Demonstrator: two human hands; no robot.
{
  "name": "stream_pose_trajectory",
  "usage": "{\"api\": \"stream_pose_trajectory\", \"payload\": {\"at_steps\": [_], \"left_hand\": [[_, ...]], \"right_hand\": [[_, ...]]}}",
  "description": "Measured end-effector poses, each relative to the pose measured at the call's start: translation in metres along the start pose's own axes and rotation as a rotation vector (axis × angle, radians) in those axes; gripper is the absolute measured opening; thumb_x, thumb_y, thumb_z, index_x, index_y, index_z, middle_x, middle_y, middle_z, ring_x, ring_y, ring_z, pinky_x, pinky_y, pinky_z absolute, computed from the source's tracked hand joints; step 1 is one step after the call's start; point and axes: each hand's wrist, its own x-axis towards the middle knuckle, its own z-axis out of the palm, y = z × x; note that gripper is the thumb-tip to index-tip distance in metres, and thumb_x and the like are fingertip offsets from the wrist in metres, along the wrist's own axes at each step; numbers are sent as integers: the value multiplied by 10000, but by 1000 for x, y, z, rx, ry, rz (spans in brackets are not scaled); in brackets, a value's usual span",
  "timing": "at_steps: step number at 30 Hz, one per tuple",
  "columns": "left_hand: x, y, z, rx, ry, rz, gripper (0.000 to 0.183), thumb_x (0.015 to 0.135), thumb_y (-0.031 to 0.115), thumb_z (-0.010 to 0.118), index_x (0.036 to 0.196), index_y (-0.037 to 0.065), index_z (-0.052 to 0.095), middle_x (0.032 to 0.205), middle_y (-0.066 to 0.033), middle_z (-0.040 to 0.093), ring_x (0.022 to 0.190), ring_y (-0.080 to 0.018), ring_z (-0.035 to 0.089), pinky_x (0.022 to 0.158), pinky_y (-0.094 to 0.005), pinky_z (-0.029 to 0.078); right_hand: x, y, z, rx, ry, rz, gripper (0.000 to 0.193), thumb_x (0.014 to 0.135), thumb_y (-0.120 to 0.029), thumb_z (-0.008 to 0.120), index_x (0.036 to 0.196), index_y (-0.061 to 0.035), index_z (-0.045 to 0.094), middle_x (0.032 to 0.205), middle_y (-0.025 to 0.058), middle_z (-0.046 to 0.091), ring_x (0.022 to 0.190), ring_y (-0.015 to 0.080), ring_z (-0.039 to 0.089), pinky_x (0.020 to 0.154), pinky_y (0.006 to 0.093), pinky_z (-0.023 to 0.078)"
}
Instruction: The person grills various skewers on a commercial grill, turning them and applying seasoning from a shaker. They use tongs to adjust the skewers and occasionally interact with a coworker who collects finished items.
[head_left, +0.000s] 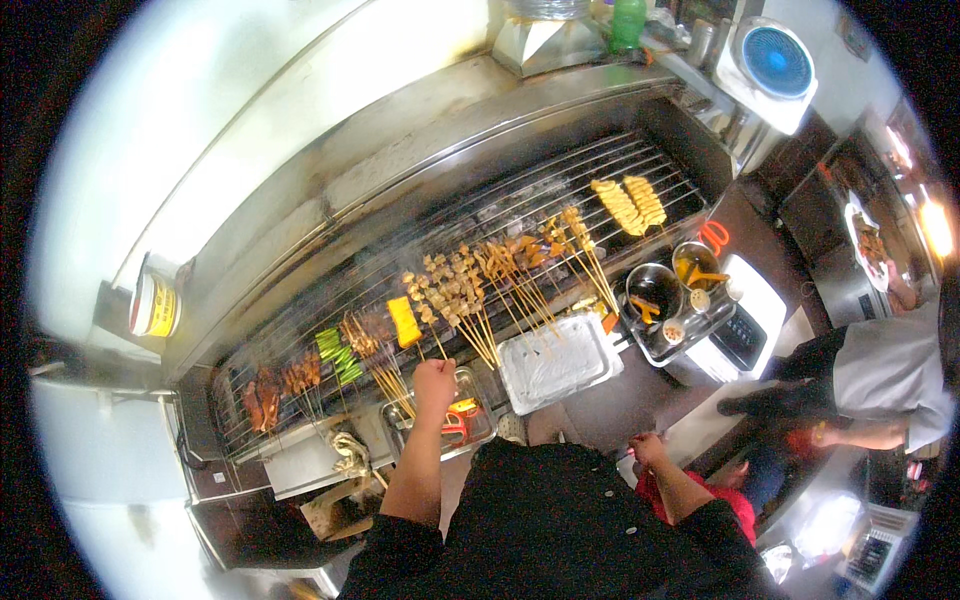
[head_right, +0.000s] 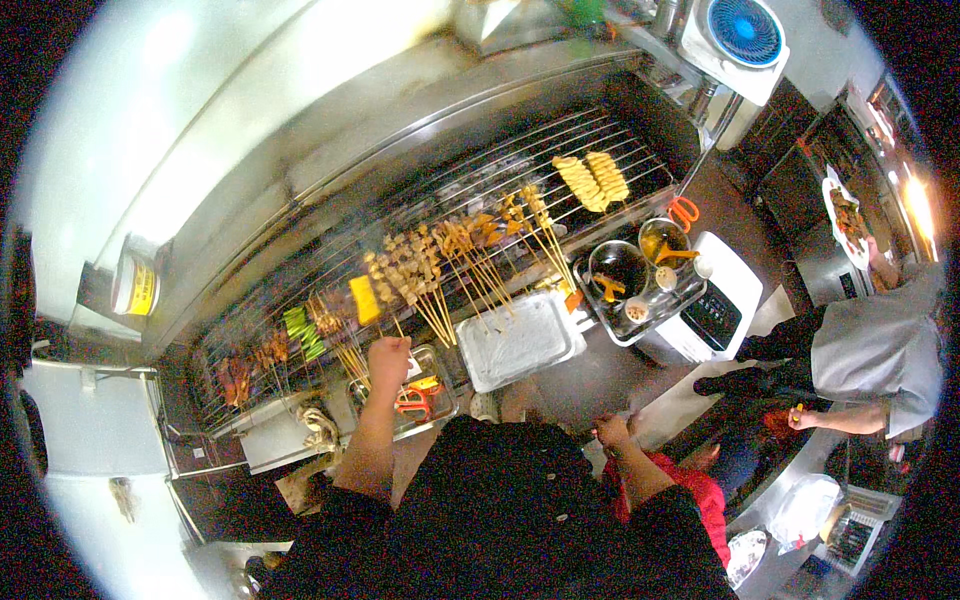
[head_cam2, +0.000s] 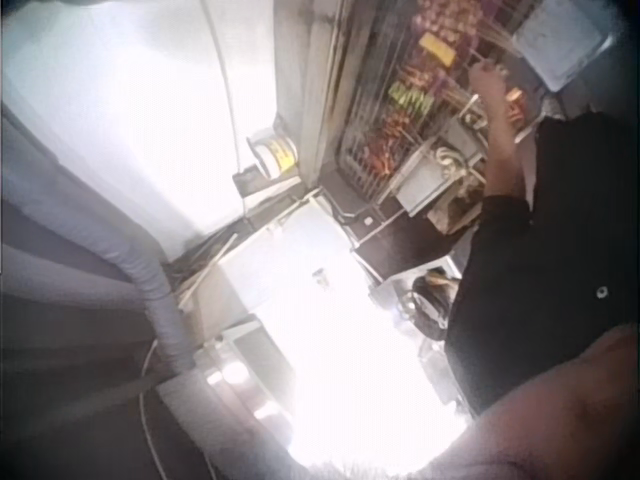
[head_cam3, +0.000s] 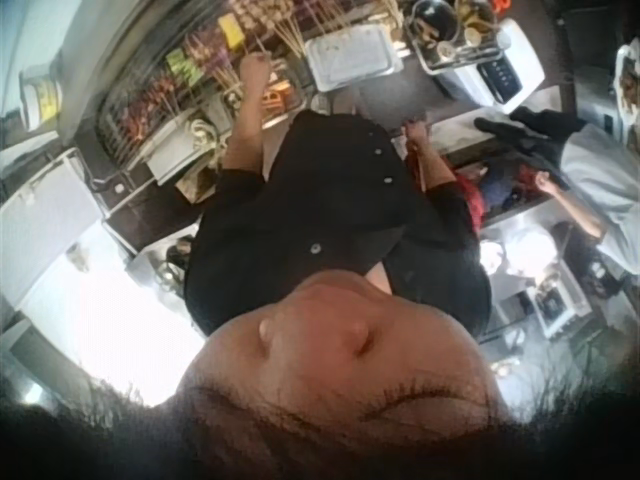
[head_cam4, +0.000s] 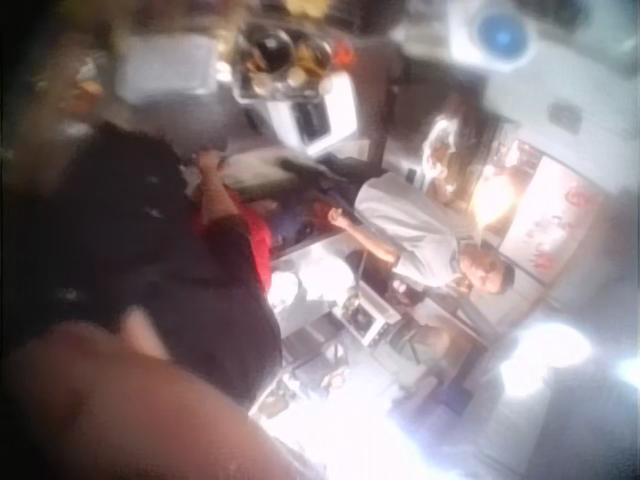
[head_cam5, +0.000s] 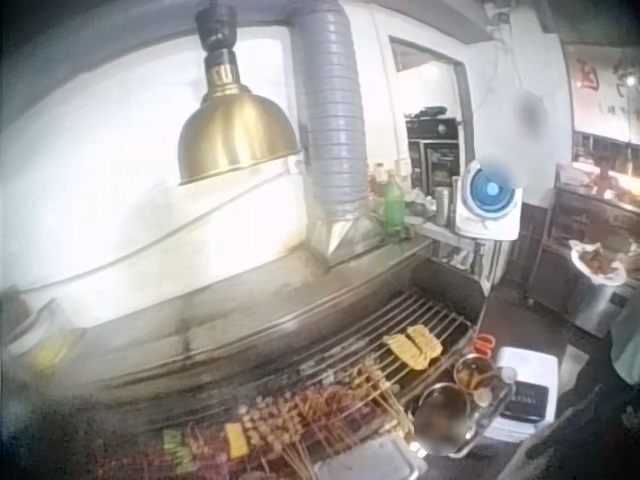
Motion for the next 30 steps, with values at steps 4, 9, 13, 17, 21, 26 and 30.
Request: {"api": "stream_pose_trajectory", "payload": {"at_steps": [4, 9, 13, 17, 21, 26, 30], "left_hand": [[-6, -22, -11, 205, 294, 226, 289, 935, 224, 672, 836, -47, 696, 809, -199, 702, 766, -364, 688, 703, -463, 528], [5, -43, -16, 228, 202, 157, 237, 911, 191, 682, 816, -25, 713, 750, -162, 695, 716, -317, 681, 673, -446, 523], [9, -36, -16, -154, 40, -59, 227, 949, 190, 639, 909, -18, 723, 735, -88, 696, 617, -147, 625, 559, -339, 468], [2, -24, -27, -488, 71, -119, 263, 964, 181, 588, 1093, -15, 706, 815, -63, 716, 531, -119, 548, 501, -279, 434], [2, -24, -29, -521, 4, -166, 235, 994, 108, 544, 1098, -41, 694, 802, -56, 703, 526, -97, 523, 492, -282, 436], [8, -47, -12, -436, 51, -200, 236, 990, 152, 588, 1060, -51, 687, 855, -104, 725, 639, -133, 622, 537, -284, 459], [12, -55, -12, -477, 5, -129, 212, 971, 130, 608, 1055, -56, 665, 831, -106, 710, 630, -130, 607, 523, -289, 452]], "right_hand": [[-2, -18, 6, 138, -31, 20, 243, 905, -158, 607, 1006, 47, 689, 828, 125, 727, 703, 191, 693, 640, 305, 544], [-10, -18, 20, -327, -152, -125, 185, 850, -151, 625, 882, 14, 702, 777, 98, 688, 689, 176, 652, 594, 322, 513], [-15, -15, 25, -35, -153, -1, 198, 897, -190, 595, 869, -33, 712, 725, 69, 671, 629, 161, 617, 561, 315, 487], [-17, -25, 19, 169, -49, 52, 203, 907, -186, 600, 860, -18, 704, 712, 66, 675, 584, 145, 588, 532, 304, 462], [-13, -42, 1, 92, -114, 182, 191, 879, -183, 614, 901, -25, 720, 767, 90, 704, 629, 184, 638, 584, 332, 502], [-16, -59, -25, -388, -171, -87, 218, 844, -199, 606, 926, -44, 736, 864, 141, 731, 741, 251, 707, 717, 379, 557], [-24, -77, -40, -76, -175, 276, 285, 873, -254, 575, 967, -48, 748, 987, 183, 729, 875, 340, 702, 797, 414, 560]]}}
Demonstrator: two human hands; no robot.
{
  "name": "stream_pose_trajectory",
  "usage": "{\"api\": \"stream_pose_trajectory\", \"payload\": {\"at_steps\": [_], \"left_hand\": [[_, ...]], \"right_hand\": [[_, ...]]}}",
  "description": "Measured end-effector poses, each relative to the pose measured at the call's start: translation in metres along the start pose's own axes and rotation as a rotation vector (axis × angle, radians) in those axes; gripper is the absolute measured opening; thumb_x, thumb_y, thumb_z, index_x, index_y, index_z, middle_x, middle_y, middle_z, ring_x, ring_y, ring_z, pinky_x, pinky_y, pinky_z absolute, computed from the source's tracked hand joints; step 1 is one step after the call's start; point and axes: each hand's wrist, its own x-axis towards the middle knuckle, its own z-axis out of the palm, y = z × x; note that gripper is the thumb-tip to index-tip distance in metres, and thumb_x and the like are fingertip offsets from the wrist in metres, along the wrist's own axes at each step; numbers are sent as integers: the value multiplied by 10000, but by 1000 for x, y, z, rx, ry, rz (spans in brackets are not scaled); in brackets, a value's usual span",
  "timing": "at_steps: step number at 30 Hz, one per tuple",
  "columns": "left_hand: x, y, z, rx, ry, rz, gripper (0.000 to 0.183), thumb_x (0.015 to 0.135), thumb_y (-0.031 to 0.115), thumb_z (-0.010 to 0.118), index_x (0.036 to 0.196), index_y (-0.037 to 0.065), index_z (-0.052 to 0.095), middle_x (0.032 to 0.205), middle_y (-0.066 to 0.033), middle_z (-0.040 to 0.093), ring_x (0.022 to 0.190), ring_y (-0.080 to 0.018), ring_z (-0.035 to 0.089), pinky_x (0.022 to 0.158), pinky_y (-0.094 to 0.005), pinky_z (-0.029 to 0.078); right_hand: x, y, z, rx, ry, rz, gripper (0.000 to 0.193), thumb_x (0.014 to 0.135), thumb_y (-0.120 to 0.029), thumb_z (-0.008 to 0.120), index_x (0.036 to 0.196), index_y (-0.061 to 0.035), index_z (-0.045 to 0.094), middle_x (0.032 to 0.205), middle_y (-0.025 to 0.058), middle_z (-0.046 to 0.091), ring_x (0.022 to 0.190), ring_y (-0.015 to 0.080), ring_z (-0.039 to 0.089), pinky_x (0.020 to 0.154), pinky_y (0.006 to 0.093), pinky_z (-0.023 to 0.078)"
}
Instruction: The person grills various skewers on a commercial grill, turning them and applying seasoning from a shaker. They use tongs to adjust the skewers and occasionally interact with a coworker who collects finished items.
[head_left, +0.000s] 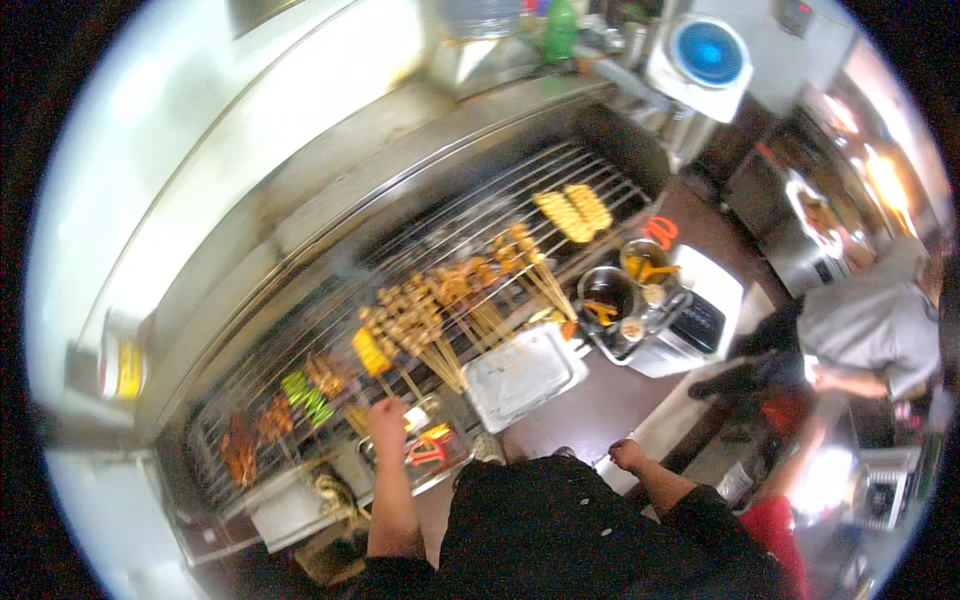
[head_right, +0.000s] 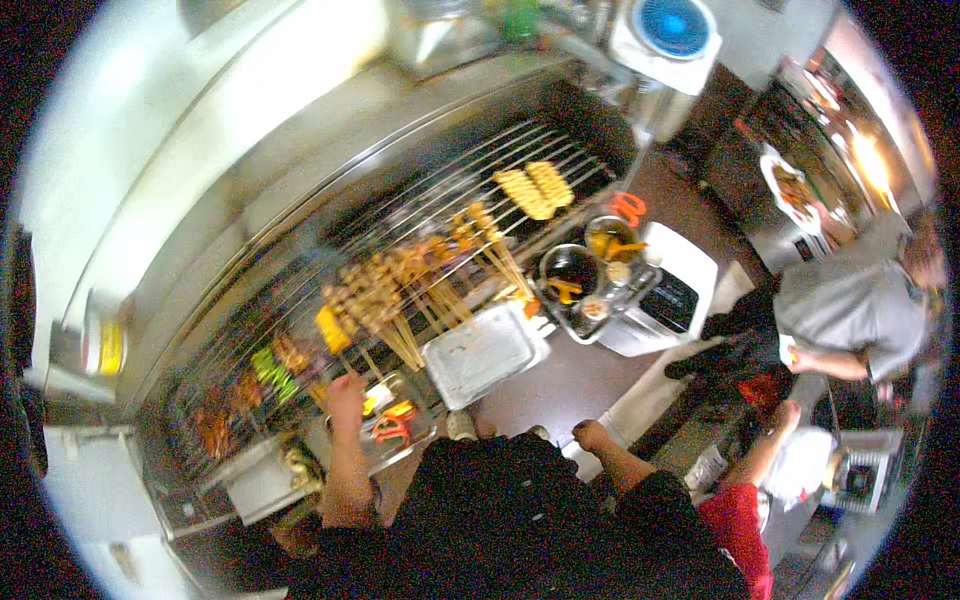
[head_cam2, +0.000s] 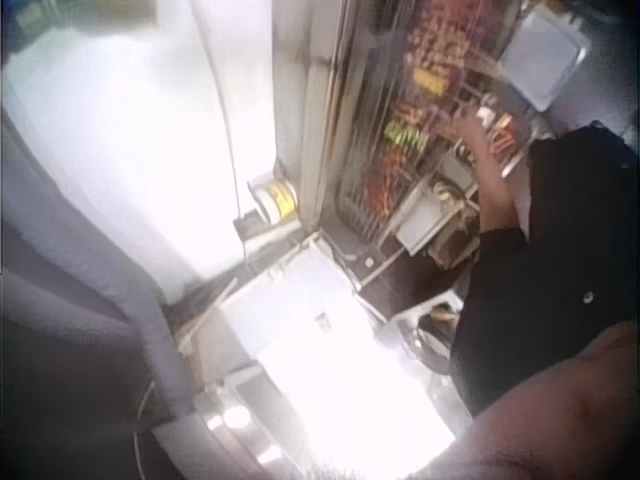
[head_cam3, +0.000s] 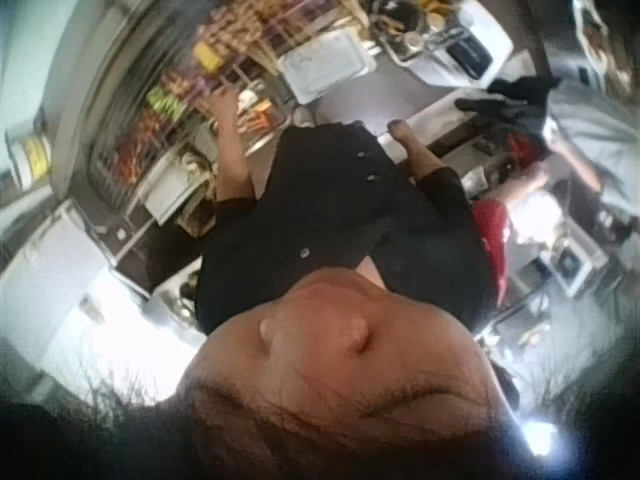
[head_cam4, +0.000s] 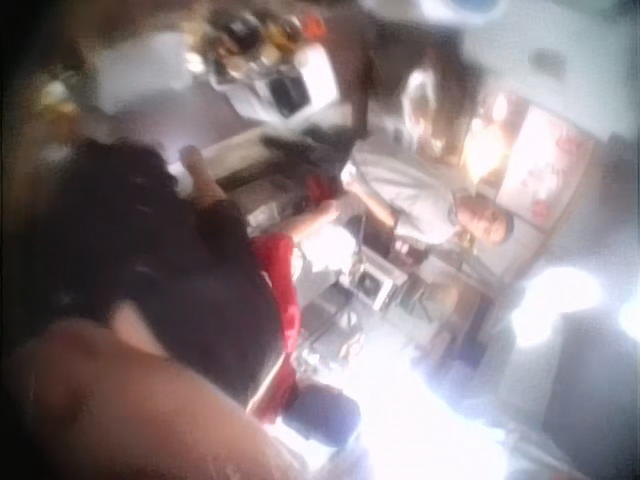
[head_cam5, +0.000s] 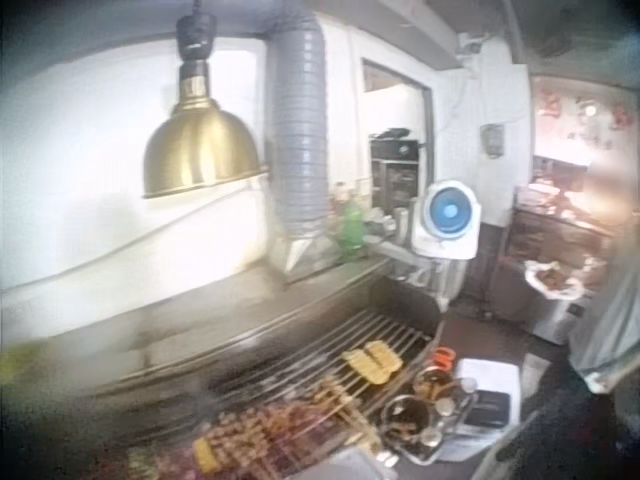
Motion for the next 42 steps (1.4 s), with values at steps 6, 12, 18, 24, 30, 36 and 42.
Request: {"api": "stream_pose_trajectory", "payload": {"at_steps": [6, 12, 18, 24, 30, 36, 42], "left_hand": [[-20, 48, 3, -494, -113, -81, 183, 1002, 193, 631, 1082, 32, 601, 808, -45, 626, 524, -61, 426, 440, -235, 311], [-52, 86, 59, -565, -466, 53, 73, 999, 116, 604, 982, 45, 610, 855, -41, 636, 603, -82, 504, 486, -243, 385], [-76, 108, 132, -441, -545, 59, 165, 999, 120, 588, 1123, 11, 591, 875, -42, 611, 633, -82, 495, 542, -244, 412], [-101, 158, 202, -212, -662, 138, 238, 1003, 161, 585, 1195, 20, 575, 914, -33, 595, 700, -97, 535, 591, -257, 441], [-119, 159, 249, -189, -674, 84, 271, 1003, 163, 578, 1218, -1, 598, 965, -77, 657, 737, -116, 577, 606, -260, 462], [-136, 113, 266, -141, -501, -49, 251, 997, 165, 592, 1175, -6, 630, 922, -59, 654, 725, -119, 588, 569, -255, 465], [-160, 74, 251, 28, -284, -73, 320, 982, 269, 620, 1143, -6, 645, 880, -67, 656, 667, -143, 615, 545, -283, 477]], "right_hand": [[0, -106, -38, 239, 236, 260, 298, 928, -264, 553, 1030, -45, 727, 1023, 214, 712, 954, 429, 664, 851, 466, 543], [22, -311, -112, 685, 279, -135, 276, 986, -244, 604, 1169, -60, 696, 1053, 162, 720, 935, 252, 693, 866, 366, 542], [19, -384, -165, 687, 268, -339, 276, 1055, -268, 511, 1209, -68, 623, 946, 50, 672, 848, 130, 602, 785, 332, 523], [27, -332, -209, 896, 400, -376, 182, 1040, -197, 520, 1035, -39, 609, 859, 47, 605, 813, 132, 535, 793, 306, 468], [71, -206, -310, 644, 572, -169, 115, 963, -81, 578, 1023, -77, 677, 1015, 87, 703, 924, 232, 678, 840, 350, 541], [133, -110, -478, 246, 854, -224, 236, 982, -259, 560, 937, -38, 631, 872, 194, 668, 774, 396, 652, 677, 473, 521], [218, -83, -506, -245, 657, -173, 186, 945, -207, 536, 948, -59, 648, 887, 187, 688, 816, 395, 677, 710, 514, 535]]}}
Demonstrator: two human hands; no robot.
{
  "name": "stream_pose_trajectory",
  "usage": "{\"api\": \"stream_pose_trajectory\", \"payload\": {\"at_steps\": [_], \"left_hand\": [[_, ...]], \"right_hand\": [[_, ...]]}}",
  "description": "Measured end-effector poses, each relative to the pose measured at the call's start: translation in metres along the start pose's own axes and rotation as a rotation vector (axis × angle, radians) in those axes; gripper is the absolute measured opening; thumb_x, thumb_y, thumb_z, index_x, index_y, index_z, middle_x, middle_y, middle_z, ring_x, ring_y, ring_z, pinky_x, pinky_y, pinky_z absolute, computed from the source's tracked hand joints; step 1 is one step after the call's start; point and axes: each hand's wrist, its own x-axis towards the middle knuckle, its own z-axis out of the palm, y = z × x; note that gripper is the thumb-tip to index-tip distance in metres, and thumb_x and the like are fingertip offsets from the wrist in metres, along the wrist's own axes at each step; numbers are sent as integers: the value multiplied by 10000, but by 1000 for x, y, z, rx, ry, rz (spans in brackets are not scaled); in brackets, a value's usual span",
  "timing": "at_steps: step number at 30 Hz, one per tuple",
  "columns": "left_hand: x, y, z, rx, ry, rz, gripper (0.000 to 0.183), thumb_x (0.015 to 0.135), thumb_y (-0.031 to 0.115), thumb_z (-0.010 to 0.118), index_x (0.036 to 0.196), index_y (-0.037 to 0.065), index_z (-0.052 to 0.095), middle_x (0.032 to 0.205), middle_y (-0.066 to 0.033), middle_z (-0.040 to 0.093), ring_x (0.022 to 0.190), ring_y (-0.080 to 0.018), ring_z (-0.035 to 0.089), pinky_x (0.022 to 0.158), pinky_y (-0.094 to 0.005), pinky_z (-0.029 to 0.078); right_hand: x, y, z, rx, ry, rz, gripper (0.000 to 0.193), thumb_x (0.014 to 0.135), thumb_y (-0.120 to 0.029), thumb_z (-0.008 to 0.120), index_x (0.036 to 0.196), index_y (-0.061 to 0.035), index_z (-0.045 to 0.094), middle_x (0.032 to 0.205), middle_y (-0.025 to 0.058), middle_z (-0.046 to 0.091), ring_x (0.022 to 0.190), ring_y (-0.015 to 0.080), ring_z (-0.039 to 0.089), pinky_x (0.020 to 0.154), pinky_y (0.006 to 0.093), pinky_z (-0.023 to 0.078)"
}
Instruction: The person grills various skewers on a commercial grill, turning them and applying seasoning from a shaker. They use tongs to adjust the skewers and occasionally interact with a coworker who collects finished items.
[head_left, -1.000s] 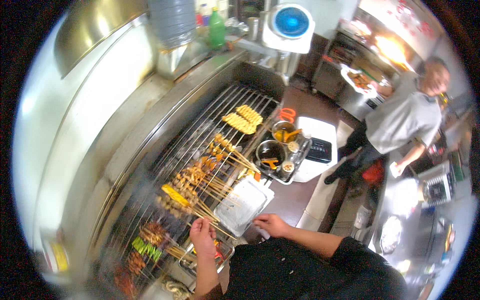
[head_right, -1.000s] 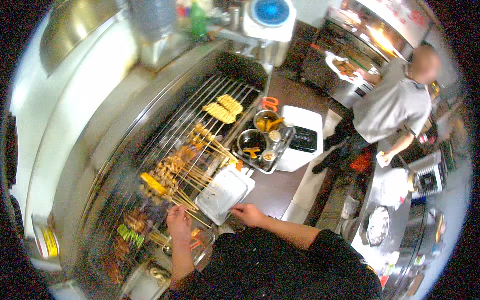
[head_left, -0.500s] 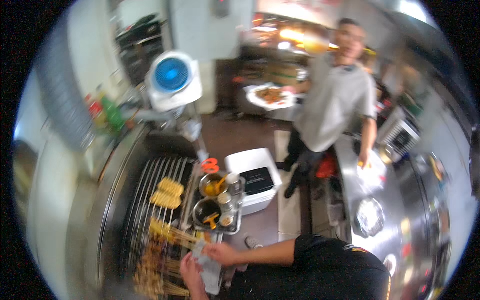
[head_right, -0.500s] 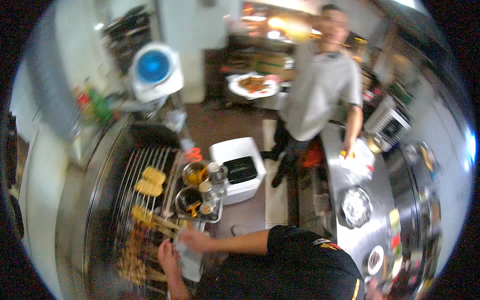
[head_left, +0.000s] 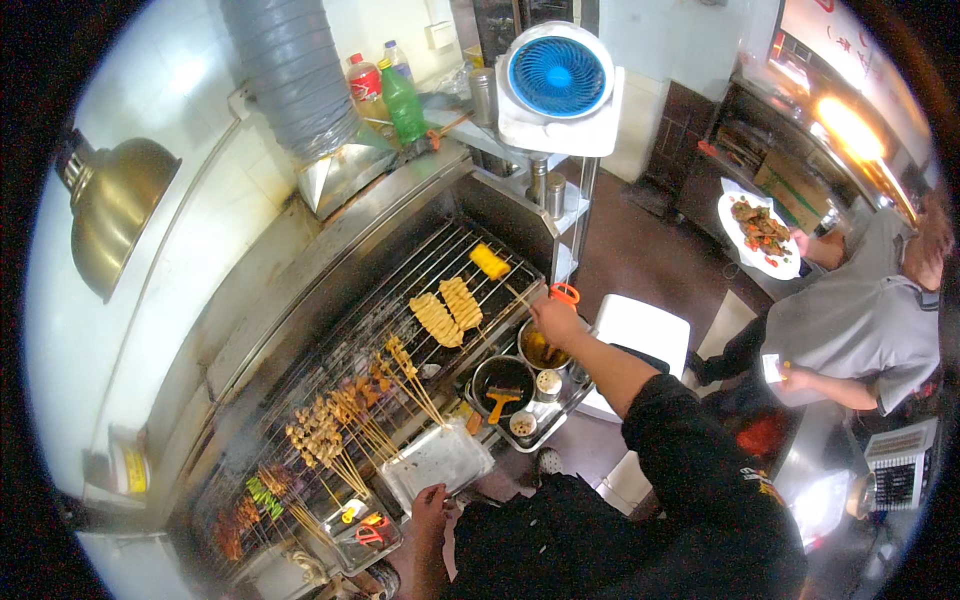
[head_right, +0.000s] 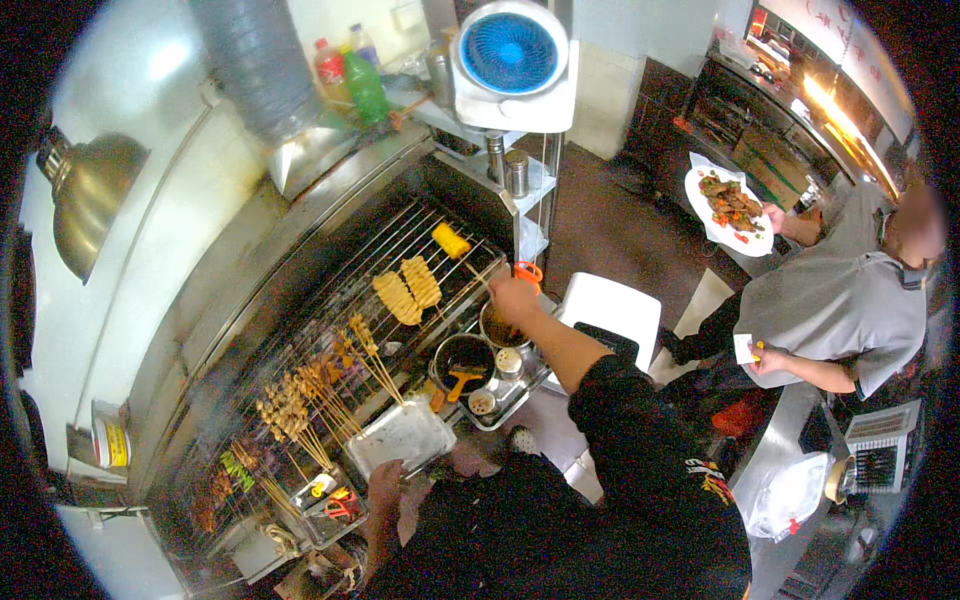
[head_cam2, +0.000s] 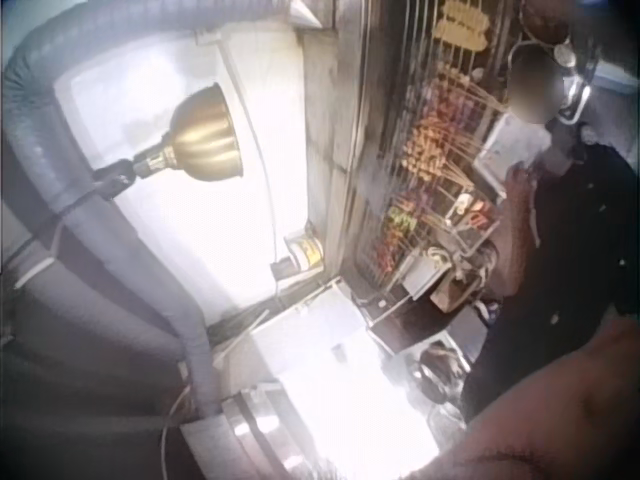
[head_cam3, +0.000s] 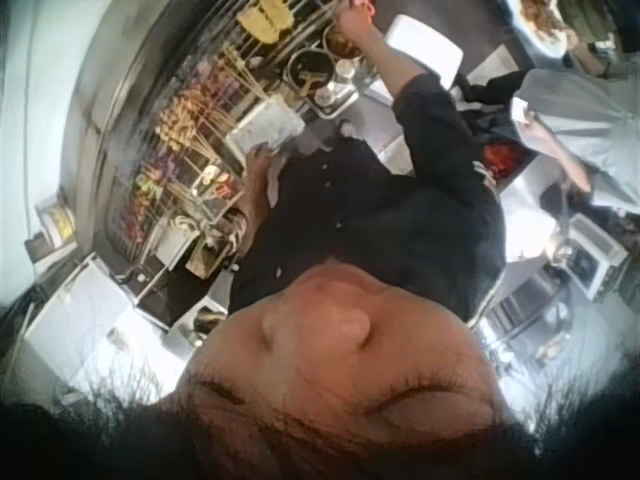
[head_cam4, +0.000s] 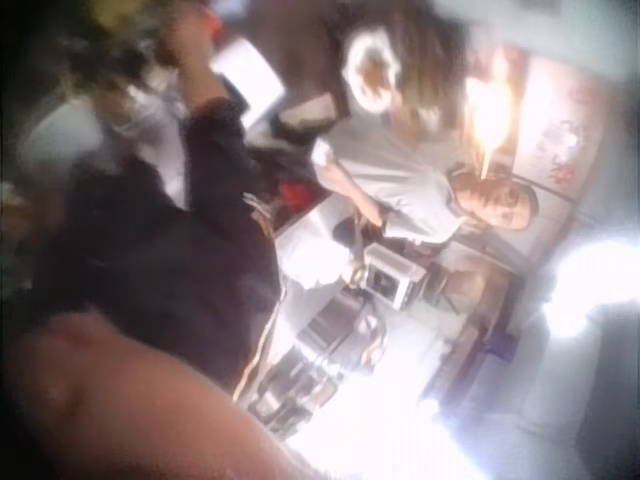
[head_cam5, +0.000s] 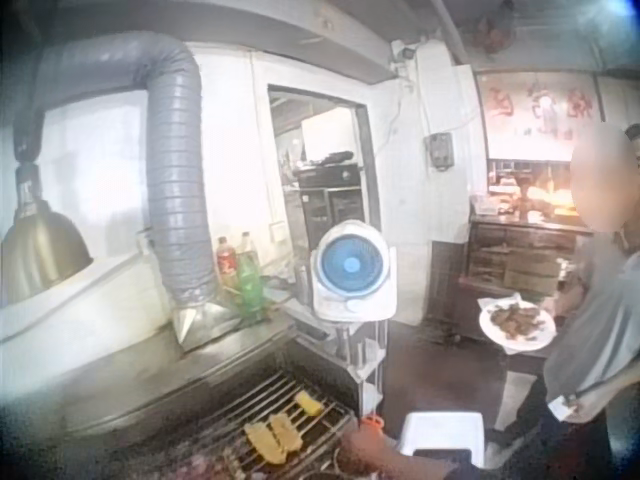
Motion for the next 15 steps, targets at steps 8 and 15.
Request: {"api": "stream_pose_trajectory", "payload": {"at_steps": [8, 15], "left_hand": [[37, -45, 8, 19, -107, -34, 276, 992, 248, 606, 1115, 3, 635, 815, -66, 651, 611, -147, 592, 510, -287, 477], [65, -69, 40, 248, -557, 272, 316, 990, 292, 553, 1191, 58, 620, 859, -86, 643, 691, -199, 605, 596, -339, 522]], "right_hand": [[-96, 4, -14, 310, 572, -97, 283, 948, -286, 571, 893, -20, 647, 940, 224, 611, 903, 413, 597, 834, 506, 479], [-369, 71, 70, 252, -99, 242, 476, 896, -181, 587, 1361, -91, 541, 1257, 216, 604, 1179, 394, 560, 988, 504, 468]]}}
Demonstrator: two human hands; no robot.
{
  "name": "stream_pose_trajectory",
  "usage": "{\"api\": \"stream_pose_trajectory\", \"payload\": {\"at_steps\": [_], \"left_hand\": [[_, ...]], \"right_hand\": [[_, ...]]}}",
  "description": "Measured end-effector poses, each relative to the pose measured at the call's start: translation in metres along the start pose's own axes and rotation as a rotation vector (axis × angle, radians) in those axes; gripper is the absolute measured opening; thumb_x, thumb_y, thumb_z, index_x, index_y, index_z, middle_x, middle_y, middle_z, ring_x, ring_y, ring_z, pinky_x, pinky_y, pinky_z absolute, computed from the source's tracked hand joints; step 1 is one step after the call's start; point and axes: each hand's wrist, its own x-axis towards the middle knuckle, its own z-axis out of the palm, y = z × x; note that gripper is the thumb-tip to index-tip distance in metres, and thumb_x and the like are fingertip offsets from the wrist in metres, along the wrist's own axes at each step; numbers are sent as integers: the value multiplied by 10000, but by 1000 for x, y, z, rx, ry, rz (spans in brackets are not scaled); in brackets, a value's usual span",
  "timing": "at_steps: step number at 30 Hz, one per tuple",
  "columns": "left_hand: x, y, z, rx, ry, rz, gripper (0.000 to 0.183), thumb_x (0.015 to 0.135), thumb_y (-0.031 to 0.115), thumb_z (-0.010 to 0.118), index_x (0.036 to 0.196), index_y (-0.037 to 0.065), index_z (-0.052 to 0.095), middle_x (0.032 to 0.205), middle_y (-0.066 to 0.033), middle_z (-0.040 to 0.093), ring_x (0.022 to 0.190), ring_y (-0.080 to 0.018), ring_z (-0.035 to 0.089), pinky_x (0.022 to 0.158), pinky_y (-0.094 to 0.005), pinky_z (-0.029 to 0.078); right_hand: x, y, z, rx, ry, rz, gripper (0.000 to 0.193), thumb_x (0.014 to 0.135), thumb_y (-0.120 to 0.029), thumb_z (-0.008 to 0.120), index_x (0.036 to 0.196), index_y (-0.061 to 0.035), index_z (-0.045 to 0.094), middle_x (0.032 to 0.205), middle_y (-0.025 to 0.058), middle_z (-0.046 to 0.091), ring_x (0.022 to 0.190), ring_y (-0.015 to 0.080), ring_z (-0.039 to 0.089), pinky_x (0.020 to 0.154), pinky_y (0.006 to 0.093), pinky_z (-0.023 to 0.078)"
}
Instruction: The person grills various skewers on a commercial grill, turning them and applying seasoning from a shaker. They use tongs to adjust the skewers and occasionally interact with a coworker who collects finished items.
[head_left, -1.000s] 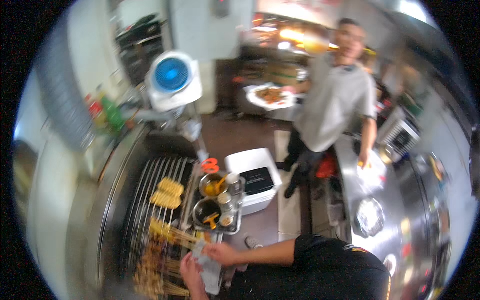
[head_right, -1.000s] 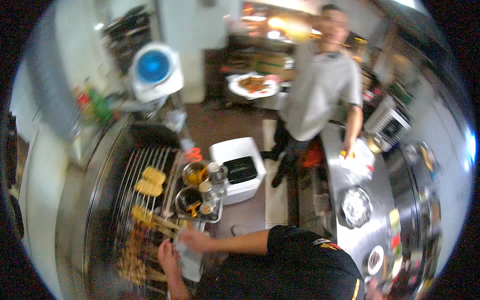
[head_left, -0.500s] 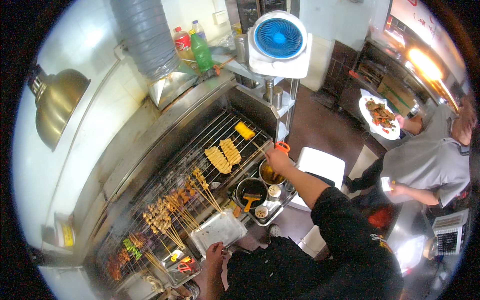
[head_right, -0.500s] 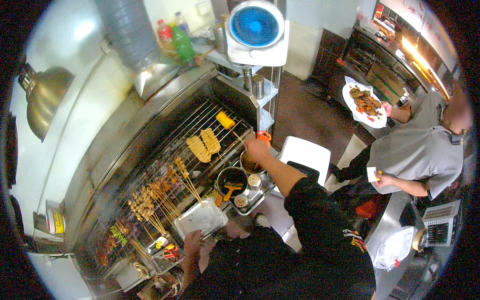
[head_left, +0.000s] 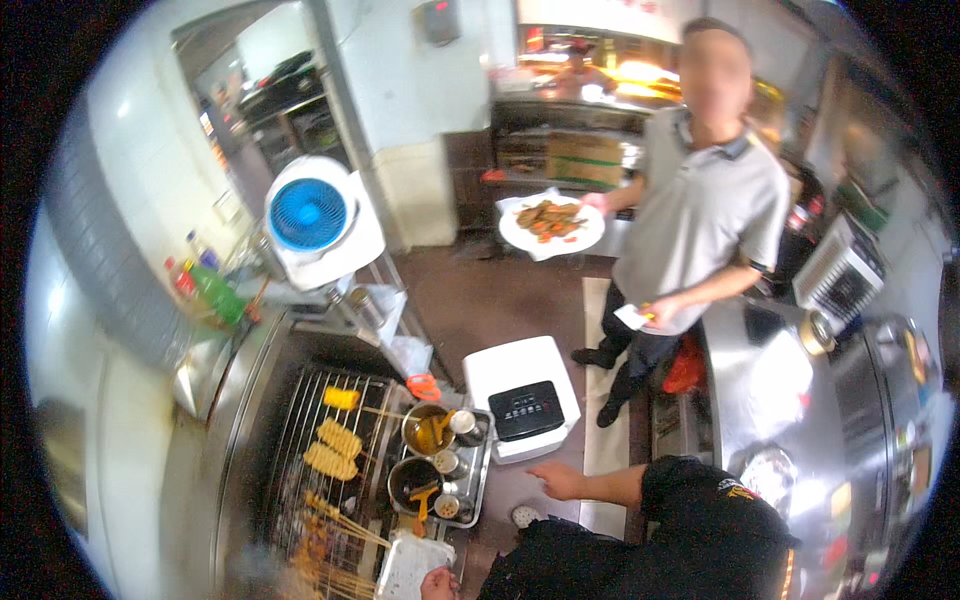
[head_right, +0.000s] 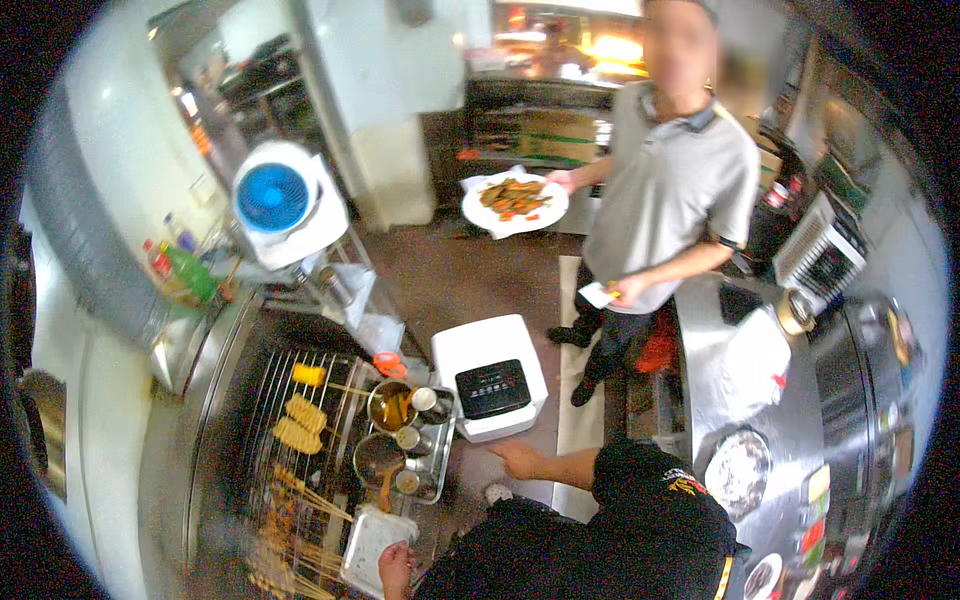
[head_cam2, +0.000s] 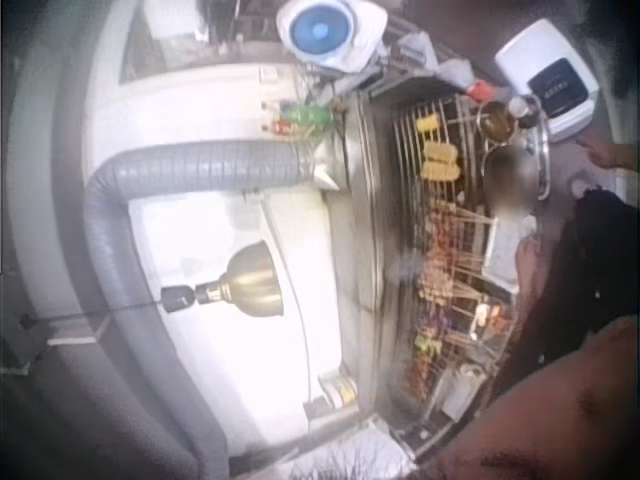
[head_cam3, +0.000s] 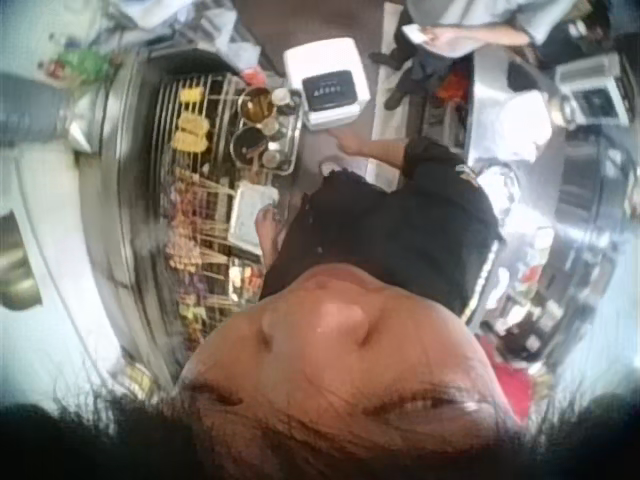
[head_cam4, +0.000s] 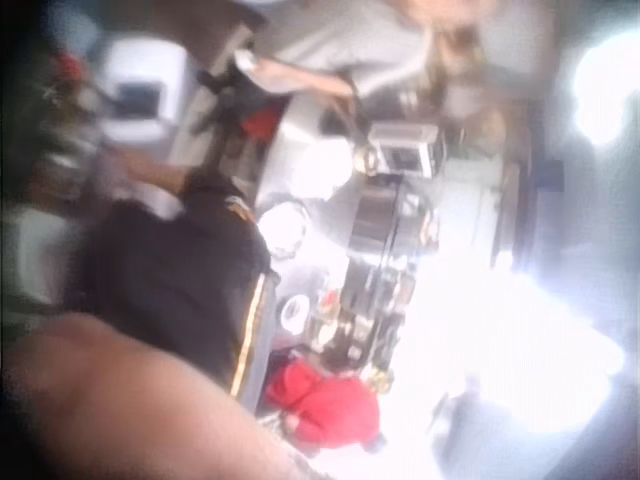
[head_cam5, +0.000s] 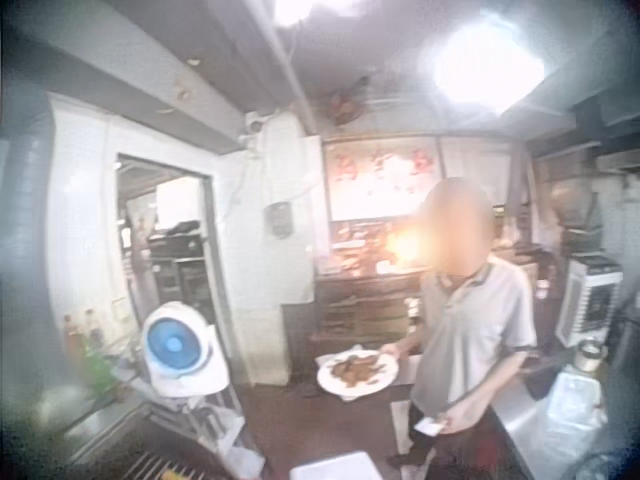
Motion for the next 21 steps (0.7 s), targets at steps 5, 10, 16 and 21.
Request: {"api": "stream_pose_trajectory", "payload": {"at_steps": [5, 10, 16, 21], "left_hand": [[-13, 7, 19, -294, -110, -243, 131, 980, 197, 566, 1021, 86, 624, 706, -4, 559, 519, -86, 471, 416, -239, 373], [-32, -15, 20, -570, -233, -465, 134, 988, 212, 562, 1009, 94, 622, 717, -14, 562, 538, -99, 478, 435, -255, 370], [-61, -31, 26, -378, -253, -415, 160, 989, 235, 560, 1029, 97, 629, 753, -38, 580, 587, -133, 505, 490, -291, 395], [-89, -29, 25, -263, -239, -352, 182, 990, 254, 558, 1045, 99, 635, 784, -58, 596, 628, -161, 526, 536, -322, 416]], "right_hand": [[-221, 154, 103, -168, -431, 452, 226, 861, -286, 660, 894, -69, 715, 894, 141, 661, 823, 377, 628, 732, 472, 537], [-421, 190, 149, -55, -113, 124, 289, 894, -252, 659, 661, -82, 627, 670, 109, 620, 587, 330, 575, 525, 474, 447], [-520, 101, 164, 565, 298, 1257, 226, 912, -247, 663, 757, -82, 666, 709, 99, 670, 599, 281, 640, 500, 427, 488], [-579, 70, 166, 936, 579, 1459, 188, 928, -243, 666, 837, -82, 698, 742, 92, 711, 610, 240, 694, 479, 388, 522]]}}
